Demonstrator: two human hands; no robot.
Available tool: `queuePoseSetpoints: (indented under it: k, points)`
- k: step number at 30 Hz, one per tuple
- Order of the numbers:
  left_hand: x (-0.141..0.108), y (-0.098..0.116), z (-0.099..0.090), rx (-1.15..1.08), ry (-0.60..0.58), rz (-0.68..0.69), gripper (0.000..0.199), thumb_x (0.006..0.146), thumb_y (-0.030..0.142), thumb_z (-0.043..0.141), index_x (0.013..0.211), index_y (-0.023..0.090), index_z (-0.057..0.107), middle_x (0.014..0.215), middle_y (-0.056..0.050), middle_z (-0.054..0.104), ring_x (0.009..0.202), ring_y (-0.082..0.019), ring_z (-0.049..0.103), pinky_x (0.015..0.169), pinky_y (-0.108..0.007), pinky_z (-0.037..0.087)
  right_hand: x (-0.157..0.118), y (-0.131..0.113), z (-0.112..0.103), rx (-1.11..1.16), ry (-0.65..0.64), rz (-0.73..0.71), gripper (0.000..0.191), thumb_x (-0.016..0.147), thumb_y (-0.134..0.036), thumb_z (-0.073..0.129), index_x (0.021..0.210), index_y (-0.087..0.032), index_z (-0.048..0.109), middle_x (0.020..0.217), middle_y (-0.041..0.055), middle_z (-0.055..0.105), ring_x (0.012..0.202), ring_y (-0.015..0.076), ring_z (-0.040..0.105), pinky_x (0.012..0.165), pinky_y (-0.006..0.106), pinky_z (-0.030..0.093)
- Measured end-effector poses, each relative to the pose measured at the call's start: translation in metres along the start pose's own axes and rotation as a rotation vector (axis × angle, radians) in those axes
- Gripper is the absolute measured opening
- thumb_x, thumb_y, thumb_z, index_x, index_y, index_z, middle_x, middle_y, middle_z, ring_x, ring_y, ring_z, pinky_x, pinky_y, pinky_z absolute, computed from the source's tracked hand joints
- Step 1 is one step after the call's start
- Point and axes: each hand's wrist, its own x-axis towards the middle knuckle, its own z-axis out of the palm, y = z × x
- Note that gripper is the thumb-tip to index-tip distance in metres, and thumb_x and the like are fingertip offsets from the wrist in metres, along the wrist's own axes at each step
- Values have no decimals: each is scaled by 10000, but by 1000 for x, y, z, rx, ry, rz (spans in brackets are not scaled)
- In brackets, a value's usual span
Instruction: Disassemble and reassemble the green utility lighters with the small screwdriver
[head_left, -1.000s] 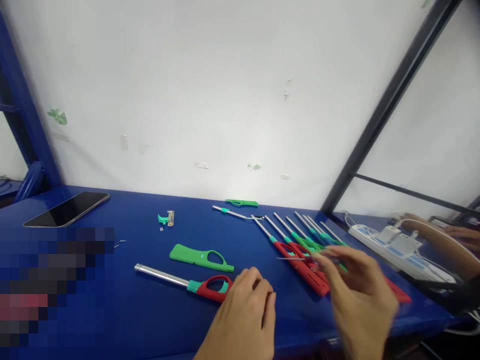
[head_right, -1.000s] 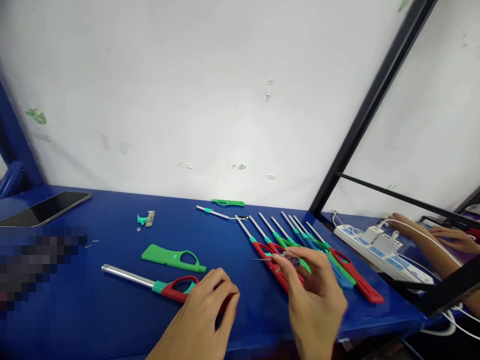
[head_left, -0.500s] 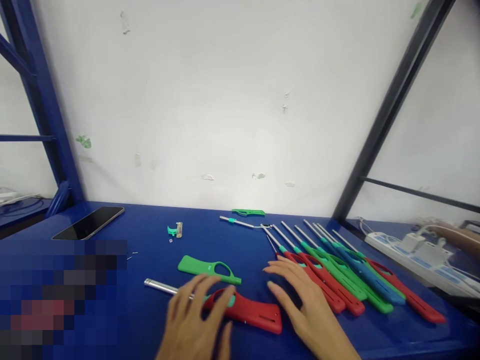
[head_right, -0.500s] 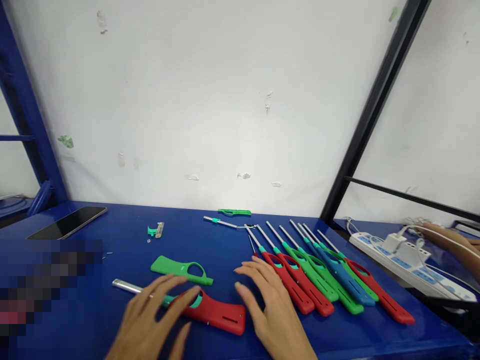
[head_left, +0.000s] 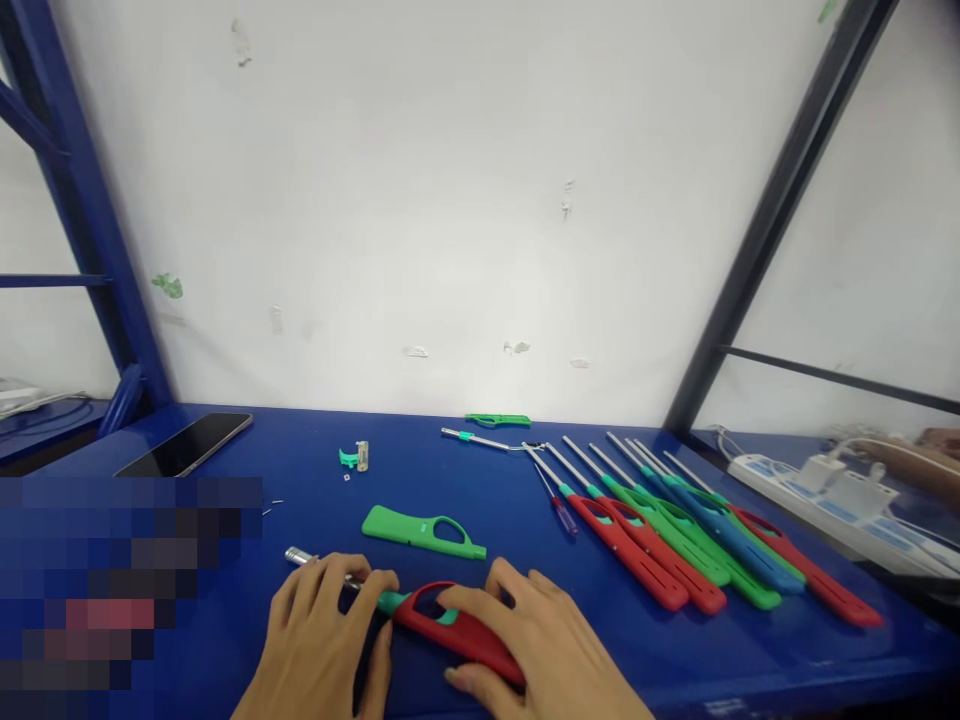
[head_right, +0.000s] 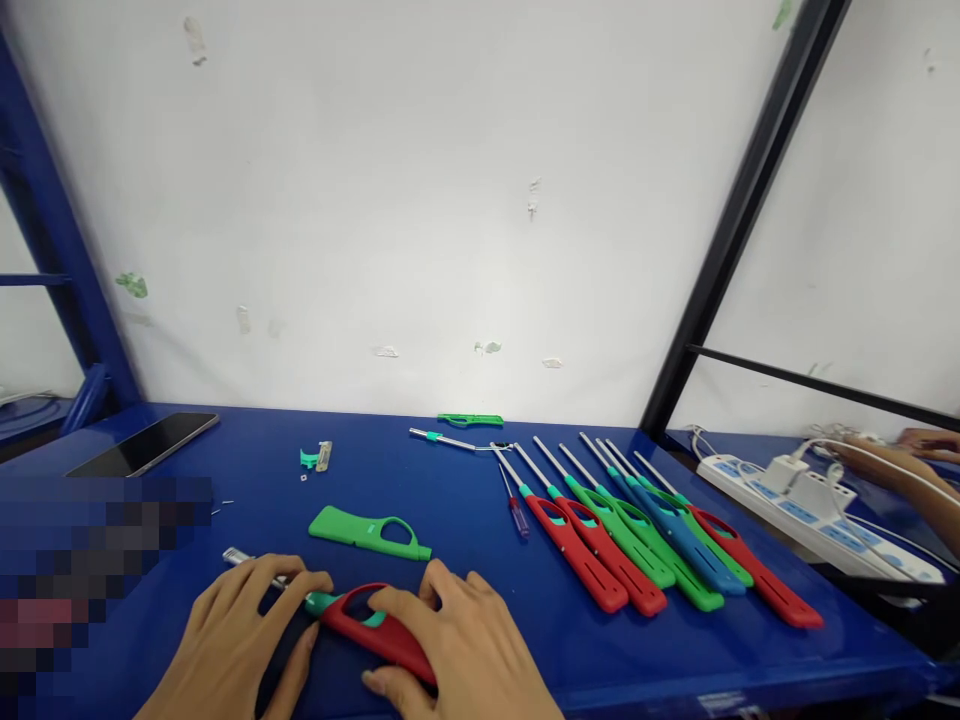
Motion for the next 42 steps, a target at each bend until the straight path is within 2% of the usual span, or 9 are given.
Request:
queuePoseSetpoints:
  k: [5,8,10,14,17,21,28,35,42]
  points:
    - [2,9,-4,28,59,-66,376,957,262,555,1326,325,594,1317,-113,583,1278,-370,566,996,-599,545,-1,3,3,15,28,2,502,854,-433,832,1336,-398,695,1289,34,765,1137,323,767,934,383,655]
    - [2,13,-2,79,73,-177,587,1001,305,501,1573,324,370,1534,-160,434,1475,-422,399,1048,-653,518,-2,9,3,126,122,48,404,963,-381,709,1365,-362,671,1419,33,692,1118,237,776,908,265,642]
    - [1,12,3,101,45,-234,617,1019,330,466,1615,316,304,1561,-172,422,1478,-421,415,1028,-638,545,-3,16,4,177,224,55,385,1017,-351,625,1401,-344,649,1526,43,614,1210,221,737,975,251,609]
    - [-2,8,13,133,-20,-283,544,1006,370,471,1537,253,478,1478,-198,538,1370,-420,561,980,-612,589,-5,28,8,216,363,12,529,1043,-276,553,1566,-339,502,1504,32,642,1336,243,654,1082,321,560]
    - [-2,8,15,130,-7,-271,501,995,373,464,1450,211,597,1421,-201,616,1326,-410,612,976,-609,598,-6,28,14,246,416,77,553,1052,-320,543,1592,-397,450,1458,-5,677,1272,240,701,1000,313,612]
    - [0,12,10,120,3,-256,454,996,357,452,1365,219,679,1345,-170,694,1275,-387,660,940,-592,622,-7,23,22,295,531,204,504,1074,-398,496,1575,-357,490,1384,52,726,1223,258,731,914,313,650]
    - [0,10,3,77,-77,-258,416,995,321,459,1307,226,716,1280,-116,743,1231,-336,679,1008,-580,577,-7,30,21,372,559,226,401,1048,-420,523,1421,-285,579,1297,94,759,1138,265,770,846,323,672]
    - [-3,8,2,56,-114,-238,360,998,312,497,1268,257,728,1287,-84,738,1253,-321,650,1040,-559,519,-6,32,23,372,624,181,186,1068,-342,512,1237,-270,537,1124,40,805,1057,166,795,875,177,613]
    - [-4,6,4,69,-106,-210,367,987,312,484,1236,259,749,1266,-59,758,1249,-305,656,1031,-517,511,-10,34,23,275,605,184,323,1064,-349,529,1381,-302,568,1330,44,744,1158,217,756,922,259,616]
